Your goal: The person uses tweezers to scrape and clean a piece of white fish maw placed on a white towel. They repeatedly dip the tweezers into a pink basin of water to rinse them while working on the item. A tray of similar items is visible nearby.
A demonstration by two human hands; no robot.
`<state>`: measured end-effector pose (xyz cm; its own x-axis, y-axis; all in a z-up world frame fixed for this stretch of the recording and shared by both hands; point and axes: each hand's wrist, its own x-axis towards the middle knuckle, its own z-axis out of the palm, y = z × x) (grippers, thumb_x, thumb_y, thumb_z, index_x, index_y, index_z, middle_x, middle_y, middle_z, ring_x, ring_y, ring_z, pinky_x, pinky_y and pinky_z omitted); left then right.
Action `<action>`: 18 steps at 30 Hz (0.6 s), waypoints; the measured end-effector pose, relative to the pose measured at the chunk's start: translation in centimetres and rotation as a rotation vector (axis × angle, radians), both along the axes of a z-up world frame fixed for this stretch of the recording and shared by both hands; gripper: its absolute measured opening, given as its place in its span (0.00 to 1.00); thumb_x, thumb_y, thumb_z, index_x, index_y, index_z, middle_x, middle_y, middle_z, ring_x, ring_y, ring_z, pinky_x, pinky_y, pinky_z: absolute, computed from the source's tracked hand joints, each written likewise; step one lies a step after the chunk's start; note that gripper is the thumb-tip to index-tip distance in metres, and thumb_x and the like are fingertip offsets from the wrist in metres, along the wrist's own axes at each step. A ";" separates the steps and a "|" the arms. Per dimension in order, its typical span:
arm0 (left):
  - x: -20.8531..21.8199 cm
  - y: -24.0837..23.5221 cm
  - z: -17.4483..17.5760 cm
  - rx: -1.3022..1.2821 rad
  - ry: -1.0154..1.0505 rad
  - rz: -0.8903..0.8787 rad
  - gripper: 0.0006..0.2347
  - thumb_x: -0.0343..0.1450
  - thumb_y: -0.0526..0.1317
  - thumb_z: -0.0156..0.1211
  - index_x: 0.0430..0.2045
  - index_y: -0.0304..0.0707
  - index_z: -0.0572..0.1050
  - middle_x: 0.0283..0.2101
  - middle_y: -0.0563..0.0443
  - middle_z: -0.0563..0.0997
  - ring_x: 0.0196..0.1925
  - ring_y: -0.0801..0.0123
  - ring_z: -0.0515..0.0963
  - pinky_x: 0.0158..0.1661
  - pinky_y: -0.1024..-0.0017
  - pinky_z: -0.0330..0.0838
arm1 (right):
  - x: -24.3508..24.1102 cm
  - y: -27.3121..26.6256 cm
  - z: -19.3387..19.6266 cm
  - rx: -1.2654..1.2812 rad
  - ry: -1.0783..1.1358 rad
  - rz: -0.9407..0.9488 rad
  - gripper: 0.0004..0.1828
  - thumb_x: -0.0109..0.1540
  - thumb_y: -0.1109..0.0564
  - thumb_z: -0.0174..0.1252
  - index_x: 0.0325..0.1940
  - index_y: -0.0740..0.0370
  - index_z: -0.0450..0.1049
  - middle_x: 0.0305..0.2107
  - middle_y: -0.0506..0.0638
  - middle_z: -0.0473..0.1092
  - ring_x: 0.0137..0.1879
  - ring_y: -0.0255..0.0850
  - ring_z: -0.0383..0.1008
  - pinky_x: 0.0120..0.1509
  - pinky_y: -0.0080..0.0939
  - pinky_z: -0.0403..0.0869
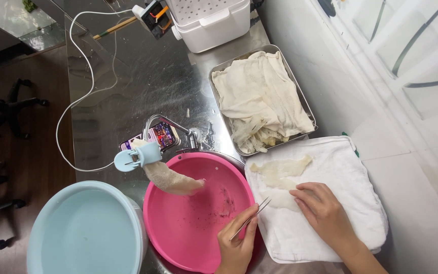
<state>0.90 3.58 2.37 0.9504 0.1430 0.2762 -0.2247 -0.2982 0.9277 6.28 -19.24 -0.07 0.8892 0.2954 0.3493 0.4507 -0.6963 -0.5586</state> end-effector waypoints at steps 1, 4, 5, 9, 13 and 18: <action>0.6 -0.5 0.1 0.000 0.004 -0.003 0.10 0.71 0.32 0.62 0.45 0.33 0.82 0.46 0.46 0.88 0.47 0.65 0.89 0.47 0.74 0.87 | 0.0 0.0 -0.1 0.000 0.004 -0.003 0.12 0.62 0.61 0.61 0.50 0.57 0.78 0.43 0.50 0.73 0.50 0.43 0.75 0.56 0.41 0.77; 2.0 -1.8 0.2 0.125 -0.046 -0.062 0.09 0.74 0.32 0.59 0.46 0.34 0.80 0.46 0.47 0.87 0.44 0.63 0.89 0.45 0.72 0.84 | 0.1 0.2 -0.4 -0.040 -0.040 0.042 0.17 0.62 0.60 0.61 0.56 0.54 0.76 0.48 0.51 0.72 0.55 0.46 0.74 0.61 0.44 0.76; 2.4 -2.0 0.2 0.143 -0.039 -0.073 0.08 0.74 0.32 0.58 0.46 0.35 0.80 0.46 0.46 0.87 0.46 0.62 0.89 0.47 0.71 0.84 | 0.2 0.2 -0.4 -0.061 -0.054 0.039 0.17 0.62 0.60 0.61 0.56 0.54 0.76 0.48 0.51 0.71 0.54 0.46 0.74 0.60 0.45 0.76; 3.3 -2.5 -0.5 0.197 -0.031 -0.084 0.08 0.75 0.33 0.59 0.46 0.34 0.79 0.44 0.47 0.87 0.43 0.63 0.89 0.44 0.72 0.85 | 0.3 0.1 -0.7 -0.137 -0.064 0.026 0.18 0.61 0.60 0.63 0.55 0.51 0.77 0.49 0.51 0.72 0.54 0.46 0.74 0.56 0.45 0.76; 3.7 -2.6 -0.9 0.219 -0.011 -0.087 0.08 0.74 0.33 0.59 0.46 0.33 0.80 0.44 0.46 0.87 0.44 0.62 0.89 0.45 0.71 0.85 | 0.4 0.1 -0.6 -0.141 -0.067 0.007 0.17 0.61 0.60 0.63 0.54 0.49 0.77 0.49 0.50 0.72 0.54 0.44 0.74 0.56 0.45 0.75; 4.0 -2.7 -1.0 0.263 -0.034 -0.121 0.08 0.74 0.31 0.59 0.46 0.33 0.79 0.43 0.48 0.87 0.42 0.63 0.89 0.42 0.72 0.85 | 0.5 0.1 -0.5 -0.139 -0.049 0.009 0.18 0.61 0.60 0.63 0.55 0.49 0.76 0.50 0.49 0.71 0.55 0.45 0.74 0.57 0.45 0.74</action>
